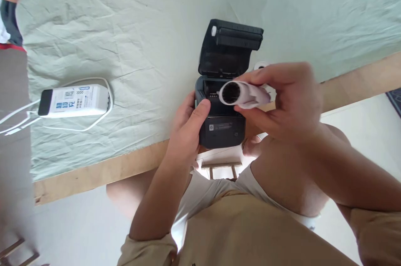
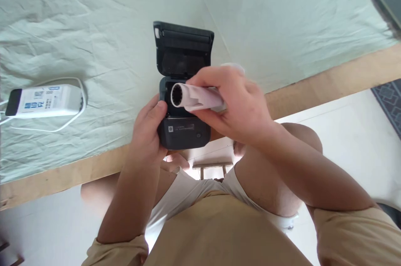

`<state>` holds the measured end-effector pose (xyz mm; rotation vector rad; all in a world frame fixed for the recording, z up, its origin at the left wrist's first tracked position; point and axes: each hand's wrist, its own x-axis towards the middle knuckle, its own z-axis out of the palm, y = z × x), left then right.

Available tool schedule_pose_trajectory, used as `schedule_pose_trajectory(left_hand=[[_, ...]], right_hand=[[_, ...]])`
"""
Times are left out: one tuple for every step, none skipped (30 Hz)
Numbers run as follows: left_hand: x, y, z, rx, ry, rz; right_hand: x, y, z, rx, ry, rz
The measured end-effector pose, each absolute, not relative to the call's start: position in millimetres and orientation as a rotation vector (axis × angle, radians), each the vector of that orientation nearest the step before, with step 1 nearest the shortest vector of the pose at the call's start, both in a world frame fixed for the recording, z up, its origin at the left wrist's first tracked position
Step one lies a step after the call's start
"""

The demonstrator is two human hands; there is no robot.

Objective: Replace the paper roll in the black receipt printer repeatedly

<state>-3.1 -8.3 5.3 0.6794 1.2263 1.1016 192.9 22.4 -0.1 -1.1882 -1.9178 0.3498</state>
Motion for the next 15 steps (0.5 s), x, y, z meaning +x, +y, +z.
schedule_pose_trajectory(left_hand=[[-3.4,-8.3,4.5,0.682,1.221,1.109],[-3.7,-8.4,3.8,0.686,1.213,1.111],[-4.1,-8.5,3.2,0.689,1.204,1.103],[-4.7,-8.6,2.6,0.693,1.193,1.099],[-5.3,-8.7,2.1,0.698,1.184,1.096],[-5.9,-8.7,1.7,0.702,1.178,1.091],[-6.5,-8.6,1.2,0.705,1.174,1.094],[-7.2,-8.6,0.8,0.705,1.170,1.100],[-7.7,-8.5,0.5,0.701,1.168,1.100],[-8.1,-8.5,0.2,0.698,1.168,1.095],[-8.4,-8.4,0.1,0.697,1.169,1.088],[-8.5,-8.4,0.0,0.698,1.169,1.079],[-8.5,-8.3,0.0,0.701,1.165,1.078],[-8.4,-8.3,0.1,0.704,1.160,1.080],[-8.2,-8.2,0.2,0.705,1.151,1.092]], right_hand=[[186.6,22.9,-0.6,-1.148,-1.988,0.267],[182.2,24.8,-1.6,-1.090,-2.036,0.179],[179.5,27.5,-2.7,-1.054,-2.061,0.107],[177.9,30.6,-3.8,-1.036,-2.085,0.059],[177.0,33.6,-4.4,-1.015,-2.103,0.039],[176.6,36.2,-4.7,-0.991,-2.114,0.040],[176.3,38.1,-4.5,-0.964,-2.115,0.048],[176.3,39.3,-3.9,-0.932,-2.107,0.058],[176.4,39.7,-3.2,-0.901,-2.095,0.069],[176.8,39.4,-2.4,-0.867,-2.077,0.075],[177.5,38.4,-1.7,-0.832,-2.059,0.082],[178.4,37.0,-1.5,-0.803,-2.044,0.091],[179.4,35.2,-1.8,-0.778,-2.034,0.101],[180.5,33.1,-2.5,-0.757,-2.039,0.112],[181.6,30.9,-3.8,-0.735,-2.060,0.119]])
